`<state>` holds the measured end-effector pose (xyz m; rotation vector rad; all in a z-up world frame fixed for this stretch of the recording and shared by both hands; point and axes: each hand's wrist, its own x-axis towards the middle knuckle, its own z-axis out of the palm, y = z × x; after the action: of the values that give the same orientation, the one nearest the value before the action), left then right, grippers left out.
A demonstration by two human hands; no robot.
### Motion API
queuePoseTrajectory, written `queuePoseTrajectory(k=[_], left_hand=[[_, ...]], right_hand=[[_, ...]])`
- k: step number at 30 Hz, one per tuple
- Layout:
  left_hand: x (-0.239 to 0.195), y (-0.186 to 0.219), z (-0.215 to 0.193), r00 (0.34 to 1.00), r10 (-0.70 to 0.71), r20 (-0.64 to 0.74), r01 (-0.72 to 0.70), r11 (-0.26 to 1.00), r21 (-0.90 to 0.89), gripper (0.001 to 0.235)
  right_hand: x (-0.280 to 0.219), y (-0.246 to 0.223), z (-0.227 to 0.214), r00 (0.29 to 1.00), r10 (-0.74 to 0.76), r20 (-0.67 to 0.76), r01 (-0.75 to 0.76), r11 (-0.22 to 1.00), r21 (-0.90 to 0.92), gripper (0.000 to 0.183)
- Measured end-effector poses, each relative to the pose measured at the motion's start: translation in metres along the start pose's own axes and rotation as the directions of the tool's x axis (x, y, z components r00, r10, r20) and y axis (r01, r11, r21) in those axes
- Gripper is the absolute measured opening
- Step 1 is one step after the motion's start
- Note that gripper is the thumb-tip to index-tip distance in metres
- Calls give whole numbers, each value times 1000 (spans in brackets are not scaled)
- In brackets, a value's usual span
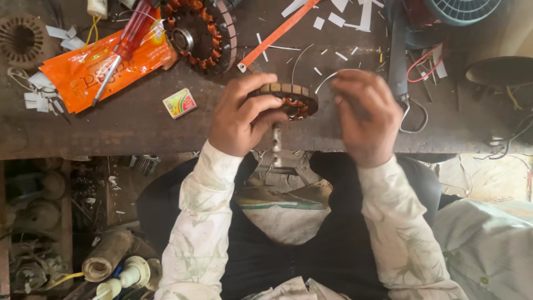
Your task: The person cuts small pieces of white insulating tape using shears and inserts them into the slots of a motor stator. The person repeats this process for multiple slots, handling the stator and tape throughout.
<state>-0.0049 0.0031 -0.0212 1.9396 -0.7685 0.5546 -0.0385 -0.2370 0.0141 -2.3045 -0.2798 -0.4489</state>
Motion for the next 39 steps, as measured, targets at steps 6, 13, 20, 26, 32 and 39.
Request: queuePoseTrajectory(k=[6,13,20,26,32,39], left_hand=[[-3,4,10,978,-196,-73,159,924,-348,33],[2,5,14,958,-283,39,282,913,-295,30],[7,11,27,842,-528,-109,427,776,-464,29],[18,-1,22,993,-80,-88,92,987,135,33],[10,-2,17,997,-35,72,28,996,86,33],[17,18,-8,999,-24,30,24,1000,12,36]], right_hand=[[11,46,-2,1000,15,6,-12,945,-325,29],[10,61,12,993,75,-89,-111,851,-513,33],[3,78,-14,970,131,-206,-204,900,-387,8],[1,98,-42,925,165,-341,-254,938,-234,6],[0,96,-44,903,253,-347,-301,949,-91,9],[9,48,-39,837,359,-413,-246,921,302,7]])
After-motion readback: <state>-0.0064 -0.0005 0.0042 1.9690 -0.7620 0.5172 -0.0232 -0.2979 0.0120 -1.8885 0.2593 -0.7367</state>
